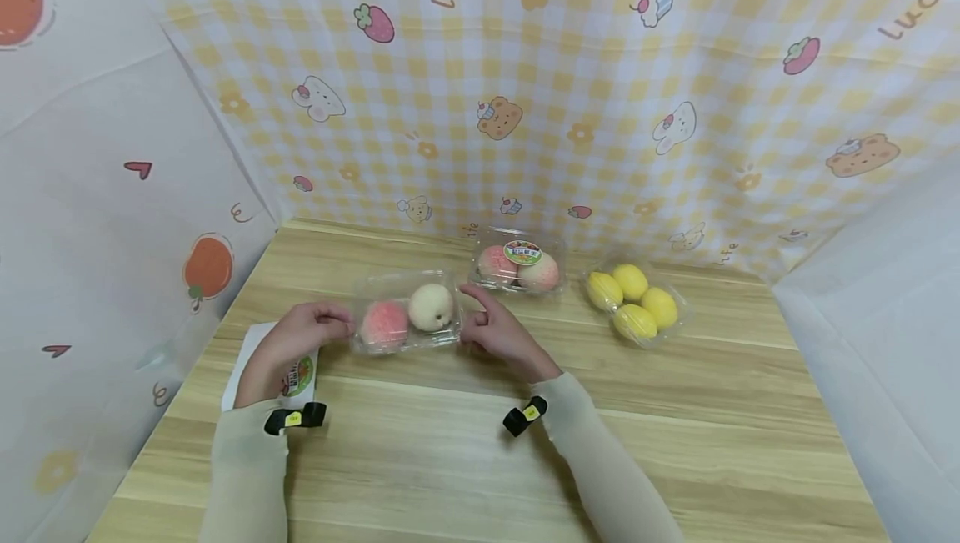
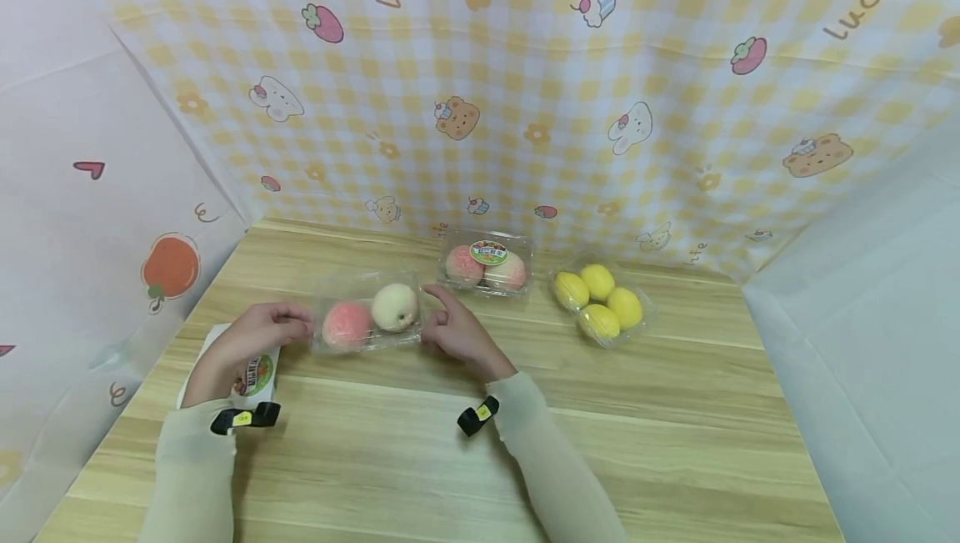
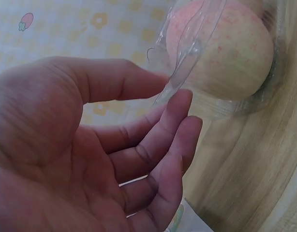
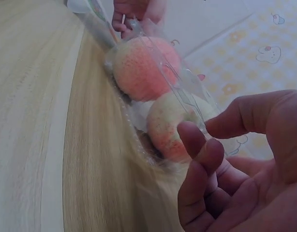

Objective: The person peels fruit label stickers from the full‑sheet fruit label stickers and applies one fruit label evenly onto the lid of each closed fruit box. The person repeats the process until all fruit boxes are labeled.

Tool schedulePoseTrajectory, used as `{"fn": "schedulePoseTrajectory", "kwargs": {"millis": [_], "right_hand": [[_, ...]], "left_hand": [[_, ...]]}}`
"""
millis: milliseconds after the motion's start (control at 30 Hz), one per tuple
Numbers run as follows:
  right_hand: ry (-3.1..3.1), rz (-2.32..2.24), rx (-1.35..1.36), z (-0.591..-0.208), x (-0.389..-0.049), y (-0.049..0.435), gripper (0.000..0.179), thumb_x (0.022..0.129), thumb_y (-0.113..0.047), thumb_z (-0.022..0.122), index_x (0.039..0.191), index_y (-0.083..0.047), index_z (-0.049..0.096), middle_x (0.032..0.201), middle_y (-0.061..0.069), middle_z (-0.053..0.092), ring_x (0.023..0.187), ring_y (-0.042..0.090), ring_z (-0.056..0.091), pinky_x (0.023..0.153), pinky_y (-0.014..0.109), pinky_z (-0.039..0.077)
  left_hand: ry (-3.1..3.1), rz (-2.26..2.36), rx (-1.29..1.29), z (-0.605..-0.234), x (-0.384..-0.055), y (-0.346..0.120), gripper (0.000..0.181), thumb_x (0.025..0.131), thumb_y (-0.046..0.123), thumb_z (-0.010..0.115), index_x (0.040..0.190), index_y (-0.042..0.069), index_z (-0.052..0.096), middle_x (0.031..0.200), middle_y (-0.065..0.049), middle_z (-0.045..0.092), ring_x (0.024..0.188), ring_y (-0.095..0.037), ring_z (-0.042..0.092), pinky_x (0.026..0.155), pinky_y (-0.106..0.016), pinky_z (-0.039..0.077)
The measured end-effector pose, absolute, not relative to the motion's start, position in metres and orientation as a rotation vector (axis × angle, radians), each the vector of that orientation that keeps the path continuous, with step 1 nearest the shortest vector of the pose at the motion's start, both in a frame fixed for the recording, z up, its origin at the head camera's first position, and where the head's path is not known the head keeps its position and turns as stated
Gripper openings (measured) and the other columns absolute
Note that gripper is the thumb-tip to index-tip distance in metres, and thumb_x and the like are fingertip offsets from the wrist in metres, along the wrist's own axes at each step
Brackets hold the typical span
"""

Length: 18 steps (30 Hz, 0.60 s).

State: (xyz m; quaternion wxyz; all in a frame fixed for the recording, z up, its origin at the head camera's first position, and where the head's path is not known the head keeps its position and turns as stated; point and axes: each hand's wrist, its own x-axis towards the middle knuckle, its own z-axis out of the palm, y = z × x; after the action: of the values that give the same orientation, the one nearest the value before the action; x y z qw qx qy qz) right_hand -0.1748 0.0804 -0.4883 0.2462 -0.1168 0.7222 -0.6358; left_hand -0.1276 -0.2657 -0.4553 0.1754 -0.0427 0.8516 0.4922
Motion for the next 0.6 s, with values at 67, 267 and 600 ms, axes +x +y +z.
{"fn": "schedulePoseTrajectory", "kwargs": {"millis": [67,267,600], "right_hand": [[1.950,-1.722,-0.329,-0.488,-0.174,0.085,0.085,0.098,0.006,0.063,0.173,-0.015,0.031,0.077,0.006,0.065,0.066,0.017,0.053,0.062,0.026,0.044],[1.908,-1.685,-0.366,-0.487,-0.170,0.099,0.088,0.100,0.006,0.065,0.175,-0.015,0.025,0.082,0.005,0.073,0.073,0.017,0.064,0.067,0.027,0.050],[1.943,-1.603,-0.376,-0.480,-0.159,0.117,0.091,0.100,0.006,0.066,0.176,-0.018,0.022,0.081,0.006,0.071,0.073,0.019,0.066,0.069,0.028,0.055]], "left_hand": [[2.416,1.376,-0.102,-0.456,-0.128,-0.265,0.038,0.107,0.026,0.072,0.132,-0.003,0.071,0.130,-0.016,0.071,0.118,-0.029,0.059,0.096,-0.041,0.048],[2.409,1.355,-0.021,-0.455,-0.127,-0.261,0.033,0.107,0.021,0.071,0.128,-0.004,0.072,0.116,-0.012,0.076,0.108,-0.024,0.066,0.094,-0.042,0.052],[2.415,1.322,0.041,-0.454,-0.126,-0.245,0.026,0.103,0.018,0.074,0.120,-0.002,0.074,0.104,-0.007,0.075,0.100,-0.023,0.067,0.090,-0.041,0.053]]}}
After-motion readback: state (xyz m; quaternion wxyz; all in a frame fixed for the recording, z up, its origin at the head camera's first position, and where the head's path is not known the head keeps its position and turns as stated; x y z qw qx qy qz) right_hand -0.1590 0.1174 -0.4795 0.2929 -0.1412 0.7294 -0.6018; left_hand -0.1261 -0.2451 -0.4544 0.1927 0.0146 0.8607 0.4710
